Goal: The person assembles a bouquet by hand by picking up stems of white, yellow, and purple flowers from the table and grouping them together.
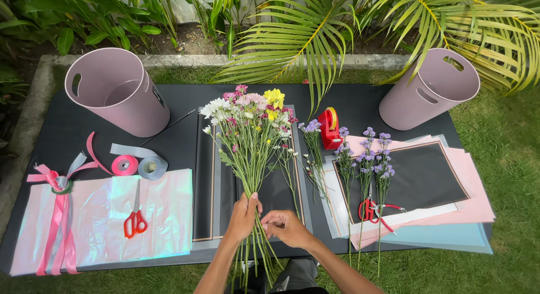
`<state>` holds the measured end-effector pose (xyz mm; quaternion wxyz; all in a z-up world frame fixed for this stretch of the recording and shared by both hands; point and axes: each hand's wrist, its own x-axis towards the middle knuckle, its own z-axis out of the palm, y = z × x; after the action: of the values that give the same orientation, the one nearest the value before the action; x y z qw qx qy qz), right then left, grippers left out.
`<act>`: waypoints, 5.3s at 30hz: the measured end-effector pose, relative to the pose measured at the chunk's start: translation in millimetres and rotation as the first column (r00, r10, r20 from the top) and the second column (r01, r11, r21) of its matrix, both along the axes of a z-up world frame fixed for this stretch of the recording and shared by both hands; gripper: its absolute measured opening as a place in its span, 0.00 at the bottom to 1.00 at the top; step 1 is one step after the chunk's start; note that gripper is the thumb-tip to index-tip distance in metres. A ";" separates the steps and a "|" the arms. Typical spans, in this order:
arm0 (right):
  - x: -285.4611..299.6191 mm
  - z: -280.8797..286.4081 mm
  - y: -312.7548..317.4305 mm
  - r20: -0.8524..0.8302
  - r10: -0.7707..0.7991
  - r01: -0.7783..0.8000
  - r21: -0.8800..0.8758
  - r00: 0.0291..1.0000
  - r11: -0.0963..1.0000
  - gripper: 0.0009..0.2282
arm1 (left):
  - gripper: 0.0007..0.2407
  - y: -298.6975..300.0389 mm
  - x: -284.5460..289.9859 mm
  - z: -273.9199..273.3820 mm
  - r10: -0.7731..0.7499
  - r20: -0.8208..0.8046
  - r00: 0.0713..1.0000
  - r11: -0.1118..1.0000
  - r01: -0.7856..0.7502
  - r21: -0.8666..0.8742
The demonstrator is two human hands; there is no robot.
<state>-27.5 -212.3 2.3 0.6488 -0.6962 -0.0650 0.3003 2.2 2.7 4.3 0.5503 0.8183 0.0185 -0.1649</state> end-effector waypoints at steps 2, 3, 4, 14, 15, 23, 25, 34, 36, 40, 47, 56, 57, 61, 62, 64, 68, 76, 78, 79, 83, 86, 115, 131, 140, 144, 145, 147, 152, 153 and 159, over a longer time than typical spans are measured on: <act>6.0 13.3 -0.8 -0.057 -0.020 0.016 -0.068 0.998 0.998 0.06 | 0.27 2.4 1.5 -6.9 -0.004 0.000 1.000 1.000 0.004 -0.013; 8.6 19.8 -1.2 -0.113 -0.040 0.025 -0.136 0.993 0.990 0.08 | 0.26 3.7 1.6 -10.5 -0.005 0.000 1.000 1.000 0.005 -0.027; 13.5 -6.4 -14.1 -0.115 -0.042 0.026 -0.136 0.992 0.990 0.08 | 0.26 5.1 1.5 -13.5 -0.006 -0.002 1.000 1.000 0.006 -0.026; 29.5 -194.3 -80.3 0.013 -0.249 0.171 -0.761 0.968 0.626 0.20 | 0.29 16.4 -12.8 -37.3 0.054 -0.127 0.990 0.995 -0.043 0.089; 26.5 -209.0 -80.8 0.022 -0.213 0.151 -0.777 0.977 0.611 0.18 | 0.30 17.7 -15.1 -38.5 0.056 -0.114 0.992 0.993 -0.043 0.108; 17.3 -185.5 -79.2 0.288 -0.308 0.420 -0.542 0.907 0.728 0.23 | 0.25 31.5 -17.0 -42.2 0.137 -0.134 0.981 0.990 -0.131 0.053; 16.1 -151.4 -75.7 0.366 -0.339 0.490 -0.490 0.866 0.721 0.23 | 0.25 29.9 -12.4 -40.8 0.148 -0.135 0.980 0.989 -0.144 0.040; 2.0 27.6 -45.9 0.241 -0.350 0.370 -0.042 0.905 0.928 0.17 | 0.25 -4.8 5.0 -15.3 0.084 -0.054 0.995 0.996 -0.085 -0.019; 2.4 48.0 -39.0 0.267 -0.231 0.264 -0.094 0.936 0.960 0.14 | 0.25 -15.3 6.1 -1.2 0.070 -0.070 0.995 0.998 -0.070 -0.005; 4.2 38.6 -26.1 0.320 -0.233 0.273 -0.085 0.918 0.958 0.13 | 0.25 -28.1 5.7 0.6 0.041 -0.007 0.999 0.998 -0.041 -0.055; -0.9 48.8 -12.1 0.385 -0.162 0.254 -0.203 0.909 0.946 0.13 | 0.23 -30.3 1.2 14.1 0.021 0.064 0.998 0.998 -0.016 -0.068; -16.0 32.8 -5.6 0.473 -0.033 0.161 -0.233 0.880 0.959 0.15 | 0.21 -31.2 -6.9 20.8 0.047 0.056 0.997 0.995 -0.042 -0.090; -17.1 34.9 -5.6 0.470 -0.026 0.146 -0.223 0.883 0.964 0.17 | 0.21 -31.0 -8.7 20.0 0.035 0.064 0.997 0.994 -0.028 -0.102; -17.2 35.8 -7.6 0.422 -0.046 0.153 -0.223 0.905 0.963 0.18 | 0.22 -33.2 -12.8 25.5 0.025 0.059 0.998 0.993 -0.018 -0.114; -17.2 34.9 -7.5 0.456 -0.027 0.150 -0.235 0.889 0.960 0.20 | 0.22 -34.2 -13.0 28.6 0.023 0.030 0.999 0.993 -0.020 -0.113; -15.7 31.5 -8.1 0.489 -0.009 0.150 -0.248 0.872 0.957 0.21 | 0.23 -35.5 -12.7 29.9 0.019 0.000 1.000 0.994 -0.019 -0.112; -14.5 29.7 -4.8 0.488 0.041 0.091 -0.243 0.872 0.966 0.23 | 0.23 -32.1 -12.3 24.8 -0.016 0.033 0.999 0.995 0.019 -0.100; -12.0 24.1 -1.3 0.536 0.119 0.068 -0.317 0.836 0.946 0.22 | 0.16 -24.7 -12.1 16.8 -0.029 0.060 0.998 0.991 0.037 -0.128; -13.1 22.1 -0.8 0.537 0.162 0.058 -0.369 0.828 0.928 0.22 | 0.21 -23.7 -13.1 7.3 -0.036 0.079 0.996 0.990 0.046 -0.132; -15.0 24.5 0.2 0.535 0.161 0.058 -0.369 0.829 0.927 0.22 | 0.21 -23.0 -13.5 7.3 -0.037 0.078 0.996 0.990 0.048 -0.133; -18.7 20.2 0.9 0.420 0.129 -0.007 -0.281 0.898 0.960 0.21 | 0.21 -20.6 -13.1 3.8 -0.046 0.059 0.997 0.992 0.052 -0.110; -20.7 15.8 0.1 0.353 0.070 -0.005 -0.182 0.933 0.983 0.20 | 0.20 -20.2 -14.8 1.6 -0.038 0.043 0.998 0.994 0.042 -0.100; 11.9 24.3 -61.7 0.167 -0.319 0.354 -0.269 0.933 0.896 0.19 | 0.19 -60.2 21.5 1.2 -0.183 -0.026 0.983 0.978 0.179 -0.105; -48.6 -101.0 -181.8 0.100 -0.726 0.662 -0.509 0.680 0.550 0.11 | 0.20 -70.6 22.7 -20.8 -0.188 -0.138 0.972 0.981 0.180 -0.072; -80.5 -206.8 -292.6 0.096 -0.600 0.339 -0.889 0.794 0.307 0.19 | 0.21 -113.0 4.7 -43.3 -0.066 -0.139 0.988 0.998 0.064 -0.024; -80.6 -221.5 -302.3 0.195 -0.532 0.452 -0.792 0.824 0.411 0.07 | 0.21 -141.0 2.5 -41.6 -0.022 -0.128 0.992 1.000 0.020 -0.019; -78.2 -209.1 -300.4 0.195 -0.524 0.448 -0.792 0.829 0.414 0.07 | 0.21 -148.9 3.8 -40.4 -0.012 -0.128 0.992 1.000 0.010 -0.020; -75.3 -184.0 -293.7 0.247 -0.554 0.550 -0.679 0.795 0.486 0.04 | 0.21 -161.9 5.4 -37.6 -0.012 -0.093 0.996 1.000 0.010 -0.029; -55.7 -88.0 -277.9 0.240 -0.606 0.633 -0.494 0.758 0.596 0.05 | 0.21 -188.1 11.2 -53.0 0.012 -0.119 0.993 0.998 -0.019 -0.057; -51.0 -62.9 -272.5 0.246 -0.614 0.650 -0.443 0.750 0.617 0.06 | 0.20 -192.3 12.5 -54.9 -0.004 -0.105 0.994 0.998 -0.003 -0.062; -24.0 24.3 -240.1 0.376 -0.421 0.526 -0.239 0.825 0.816 0.07 | 0.25 -218.1 20.1 -4.8 -0.022 -0.171 0.985 1.000 0.025 0.014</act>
<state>-51.5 -452.4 26.6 0.5583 -0.8269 0.0642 0.0220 22.3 -215.4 -0.6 0.5379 0.8059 0.0573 -0.2408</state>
